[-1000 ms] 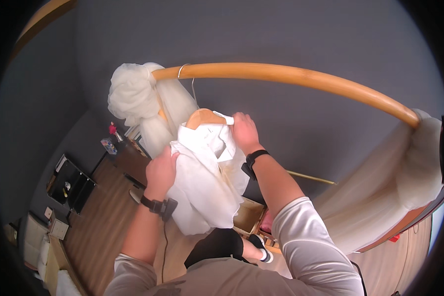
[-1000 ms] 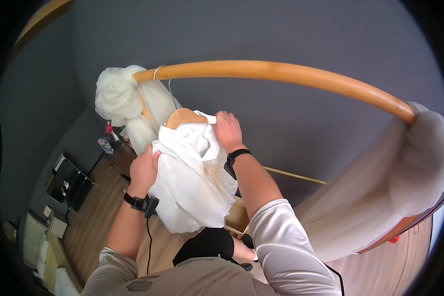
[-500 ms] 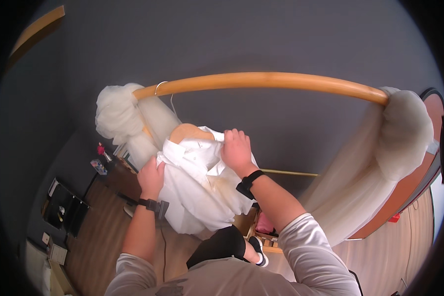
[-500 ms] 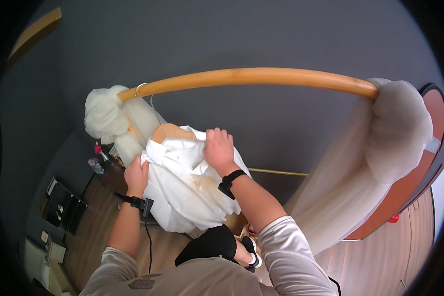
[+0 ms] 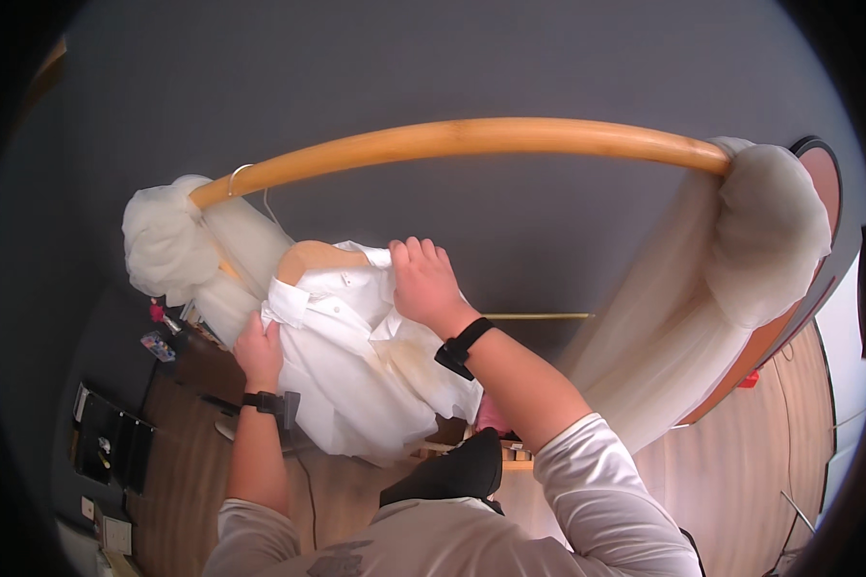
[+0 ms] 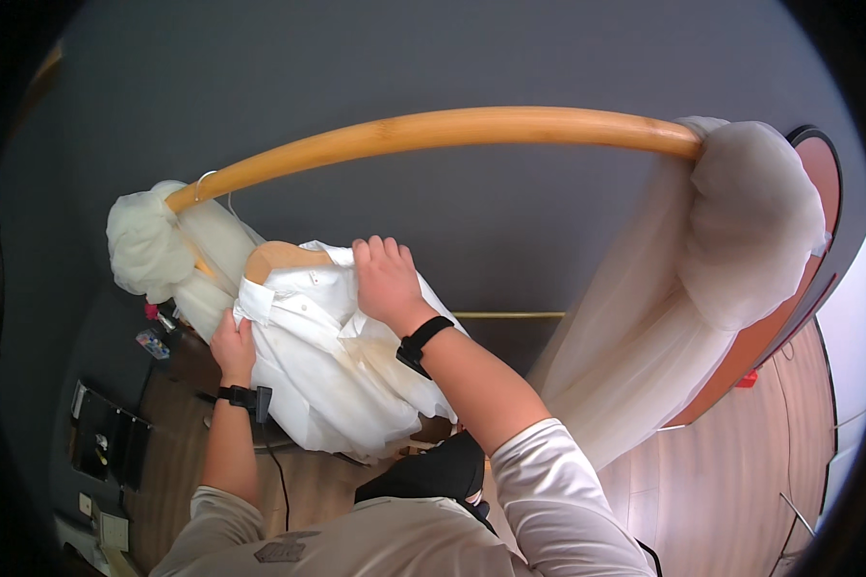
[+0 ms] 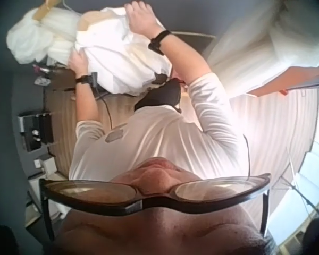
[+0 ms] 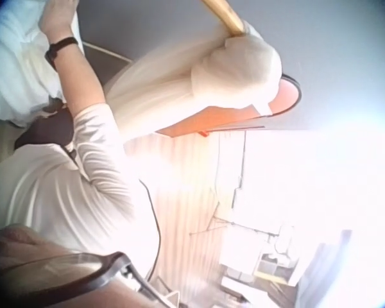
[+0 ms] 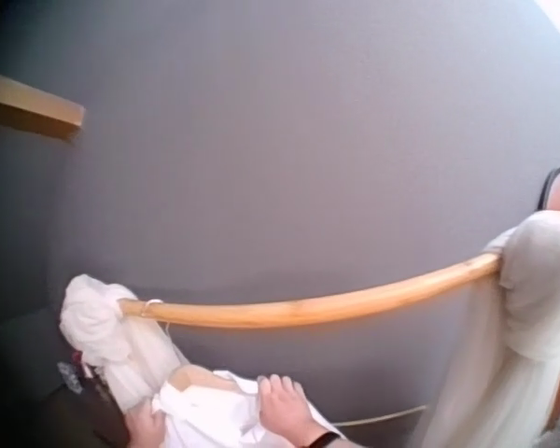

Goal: Put shirts on hangers and hang them onto a clothing rack.

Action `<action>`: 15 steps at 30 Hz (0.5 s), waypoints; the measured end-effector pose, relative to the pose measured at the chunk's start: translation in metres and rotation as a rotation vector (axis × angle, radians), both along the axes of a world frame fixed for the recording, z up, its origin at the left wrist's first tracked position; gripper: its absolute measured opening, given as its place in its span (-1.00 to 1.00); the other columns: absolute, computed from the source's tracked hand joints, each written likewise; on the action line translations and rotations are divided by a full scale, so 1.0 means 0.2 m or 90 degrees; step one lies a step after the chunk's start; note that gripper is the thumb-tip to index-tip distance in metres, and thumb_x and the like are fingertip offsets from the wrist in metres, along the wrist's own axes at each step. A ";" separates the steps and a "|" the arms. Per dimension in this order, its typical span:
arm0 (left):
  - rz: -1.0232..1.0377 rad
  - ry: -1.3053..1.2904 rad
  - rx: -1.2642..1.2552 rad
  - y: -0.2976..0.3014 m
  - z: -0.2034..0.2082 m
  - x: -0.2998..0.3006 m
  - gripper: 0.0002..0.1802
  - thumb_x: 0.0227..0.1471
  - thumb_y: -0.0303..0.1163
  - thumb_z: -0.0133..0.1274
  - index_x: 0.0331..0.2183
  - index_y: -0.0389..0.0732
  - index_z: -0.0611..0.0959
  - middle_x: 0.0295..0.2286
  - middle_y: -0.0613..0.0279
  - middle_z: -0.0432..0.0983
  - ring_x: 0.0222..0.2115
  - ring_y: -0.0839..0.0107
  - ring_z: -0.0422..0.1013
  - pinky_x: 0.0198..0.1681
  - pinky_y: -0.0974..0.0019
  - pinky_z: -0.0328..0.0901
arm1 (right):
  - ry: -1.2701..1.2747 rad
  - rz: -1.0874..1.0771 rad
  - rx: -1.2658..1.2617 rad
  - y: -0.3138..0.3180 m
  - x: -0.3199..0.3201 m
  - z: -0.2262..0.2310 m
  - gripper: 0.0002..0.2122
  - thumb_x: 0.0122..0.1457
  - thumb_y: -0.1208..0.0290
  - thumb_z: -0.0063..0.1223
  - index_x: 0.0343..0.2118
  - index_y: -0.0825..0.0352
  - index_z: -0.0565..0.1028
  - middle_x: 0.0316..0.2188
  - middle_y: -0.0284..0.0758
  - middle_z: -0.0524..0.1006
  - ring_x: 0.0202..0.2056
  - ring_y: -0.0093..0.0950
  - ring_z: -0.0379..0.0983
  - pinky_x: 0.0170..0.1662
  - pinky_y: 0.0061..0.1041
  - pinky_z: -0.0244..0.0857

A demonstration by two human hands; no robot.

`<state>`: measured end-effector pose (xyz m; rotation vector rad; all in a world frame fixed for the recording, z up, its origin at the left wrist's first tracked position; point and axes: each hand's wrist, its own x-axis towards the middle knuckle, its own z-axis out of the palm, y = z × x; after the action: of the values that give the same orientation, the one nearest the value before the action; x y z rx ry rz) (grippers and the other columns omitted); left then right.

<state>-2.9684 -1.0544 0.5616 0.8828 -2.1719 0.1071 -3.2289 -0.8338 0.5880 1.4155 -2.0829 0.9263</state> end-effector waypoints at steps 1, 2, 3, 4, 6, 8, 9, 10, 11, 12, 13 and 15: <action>0.000 0.005 0.004 -0.02 -0.02 -0.01 -0.76 0.11 -0.26 0.13 -0.29 -0.24 0.56 -0.43 -0.18 0.54 -0.35 -0.27 0.46 -0.34 -0.16 0.31 | 0.004 0.000 0.011 0.00 0.00 0.00 -0.57 0.03 0.57 0.01 0.04 0.38 0.42 -0.16 -0.19 0.45 -0.06 -0.21 0.39 0.03 -0.24 0.24; -0.005 0.004 0.011 -0.04 -0.04 -0.01 -0.76 0.11 -0.26 0.13 -0.29 -0.24 0.56 -0.43 -0.18 0.54 -0.35 -0.27 0.46 -0.34 -0.16 0.31 | 0.003 -0.005 0.017 0.01 0.00 0.00 -0.57 0.03 0.57 0.01 0.04 0.38 0.42 -0.16 -0.19 0.45 -0.06 -0.21 0.39 0.03 -0.24 0.24; -0.010 0.012 0.013 -0.04 -0.04 -0.02 -0.77 0.11 -0.27 0.12 -0.29 -0.24 0.56 -0.42 -0.18 0.54 -0.35 -0.27 0.46 -0.33 -0.15 0.32 | 0.010 -0.011 0.022 0.01 0.00 0.00 -0.57 0.04 0.57 0.00 0.04 0.38 0.42 -0.16 -0.19 0.45 -0.06 -0.22 0.39 0.03 -0.25 0.24; -0.015 0.021 0.015 -0.04 -0.04 -0.04 -0.78 0.11 -0.29 0.11 -0.30 -0.25 0.56 -0.42 -0.19 0.54 -0.34 -0.27 0.46 -0.33 -0.14 0.32 | 0.017 -0.016 0.026 0.02 0.00 0.00 -0.58 0.05 0.57 -0.01 0.05 0.38 0.42 -0.17 -0.20 0.45 -0.06 -0.22 0.39 0.04 -0.26 0.24; -0.022 0.024 0.034 -0.04 -0.04 -0.04 -0.79 0.09 -0.32 0.11 -0.30 -0.25 0.56 -0.42 -0.19 0.54 -0.33 -0.28 0.45 -0.32 -0.13 0.31 | 0.021 -0.021 0.025 0.04 0.01 0.01 -0.57 0.05 0.58 -0.01 0.05 0.38 0.41 -0.17 -0.20 0.45 -0.07 -0.23 0.39 0.03 -0.26 0.24; -0.061 0.057 -0.002 -0.05 -0.02 -0.04 -0.73 0.06 -0.27 0.16 -0.34 -0.28 0.52 -0.45 -0.19 0.51 -0.36 -0.28 0.43 -0.32 -0.18 0.28 | 0.025 -0.021 0.018 0.07 0.01 0.01 -0.57 0.05 0.59 -0.02 0.05 0.38 0.41 -0.17 -0.20 0.45 -0.07 -0.23 0.39 0.03 -0.27 0.24; -0.061 0.060 0.001 -0.06 -0.03 -0.05 -0.73 0.06 -0.27 0.16 -0.34 -0.28 0.52 -0.45 -0.19 0.51 -0.36 -0.28 0.43 -0.32 -0.18 0.28 | 0.021 -0.010 0.003 0.08 0.01 0.00 -0.54 0.04 0.60 -0.02 0.08 0.39 0.40 -0.17 -0.21 0.44 -0.07 -0.23 0.39 0.03 -0.27 0.24; -0.066 0.058 -0.005 -0.06 -0.03 -0.05 -0.73 0.06 -0.28 0.16 -0.34 -0.28 0.52 -0.44 -0.19 0.51 -0.35 -0.28 0.43 -0.32 -0.18 0.28 | 0.017 0.001 -0.012 0.10 0.01 0.00 -0.52 0.04 0.61 -0.02 0.11 0.40 0.38 -0.17 -0.22 0.44 -0.08 -0.23 0.39 0.03 -0.27 0.24; -0.071 0.057 -0.013 -0.06 -0.03 -0.05 -0.74 0.05 -0.29 0.16 -0.35 -0.29 0.51 -0.44 -0.19 0.50 -0.35 -0.28 0.43 -0.32 -0.18 0.28 | 0.021 0.000 -0.012 0.12 0.01 0.00 -0.52 0.04 0.61 -0.02 0.11 0.40 0.38 -0.17 -0.22 0.44 -0.08 -0.23 0.39 0.03 -0.27 0.24; -0.072 0.060 -0.012 -0.06 -0.03 -0.05 -0.74 0.05 -0.29 0.16 -0.35 -0.29 0.51 -0.44 -0.19 0.50 -0.35 -0.28 0.43 -0.32 -0.18 0.28 | -0.008 0.030 -0.004 0.16 0.03 0.01 -0.49 0.05 0.59 0.03 0.15 0.40 0.36 -0.12 -0.19 0.44 -0.03 -0.20 0.38 0.08 -0.24 0.24; -0.083 0.062 0.003 -0.06 -0.03 -0.05 -0.74 0.05 -0.30 0.16 -0.34 -0.29 0.51 -0.43 -0.19 0.50 -0.34 -0.27 0.42 -0.31 -0.16 0.29 | -0.037 0.059 0.003 0.19 0.04 0.02 -0.45 0.05 0.57 0.07 0.18 0.41 0.33 -0.06 -0.16 0.44 0.03 -0.17 0.38 0.13 -0.21 0.23; -0.099 0.069 0.013 -0.07 -0.02 -0.03 -0.74 0.05 -0.31 0.17 -0.34 -0.30 0.51 -0.42 -0.20 0.49 -0.33 -0.27 0.42 -0.31 -0.15 0.29 | -0.012 0.076 -0.055 0.28 0.06 0.01 -0.43 0.06 0.54 0.11 0.20 0.40 0.32 0.01 -0.11 0.42 0.08 -0.13 0.35 0.18 -0.17 0.20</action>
<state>-2.9746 -1.0675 0.5585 0.7124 -2.1343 -0.0395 -3.2175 -0.7786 0.5910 1.5037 -1.9645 1.0676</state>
